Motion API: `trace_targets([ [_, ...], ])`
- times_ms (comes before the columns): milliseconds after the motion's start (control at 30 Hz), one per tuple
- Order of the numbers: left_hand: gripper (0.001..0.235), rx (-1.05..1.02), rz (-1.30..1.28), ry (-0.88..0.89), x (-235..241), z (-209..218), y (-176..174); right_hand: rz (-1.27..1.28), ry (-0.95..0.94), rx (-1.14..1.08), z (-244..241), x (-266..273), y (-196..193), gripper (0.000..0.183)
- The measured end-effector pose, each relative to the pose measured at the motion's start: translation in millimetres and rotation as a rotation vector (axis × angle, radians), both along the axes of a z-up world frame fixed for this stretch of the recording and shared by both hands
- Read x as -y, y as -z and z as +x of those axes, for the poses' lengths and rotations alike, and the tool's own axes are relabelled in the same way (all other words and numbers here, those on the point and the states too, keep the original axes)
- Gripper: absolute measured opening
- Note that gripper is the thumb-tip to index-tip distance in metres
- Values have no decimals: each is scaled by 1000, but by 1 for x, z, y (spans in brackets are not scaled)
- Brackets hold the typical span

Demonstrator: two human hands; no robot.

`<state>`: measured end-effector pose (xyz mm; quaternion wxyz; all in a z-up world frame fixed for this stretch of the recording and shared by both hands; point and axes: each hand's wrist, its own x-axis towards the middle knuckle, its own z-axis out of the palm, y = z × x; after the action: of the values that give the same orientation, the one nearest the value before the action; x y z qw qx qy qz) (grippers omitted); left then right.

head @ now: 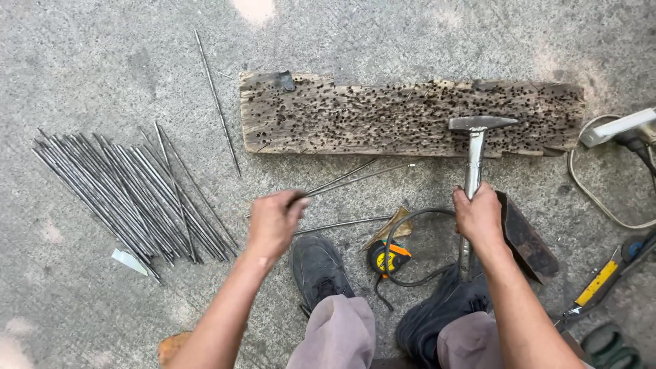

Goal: Cutting metal rods with an angle grinder and straightening them using a hammer on a wooden block.

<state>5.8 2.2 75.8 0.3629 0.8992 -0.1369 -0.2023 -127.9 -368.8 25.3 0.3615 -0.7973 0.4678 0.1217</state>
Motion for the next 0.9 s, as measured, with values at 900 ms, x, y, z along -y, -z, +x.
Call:
trace_targets([
  [900,25,-1084,-1044,-579,152,95,-61,87,60,28,3,-4,-10,25],
])
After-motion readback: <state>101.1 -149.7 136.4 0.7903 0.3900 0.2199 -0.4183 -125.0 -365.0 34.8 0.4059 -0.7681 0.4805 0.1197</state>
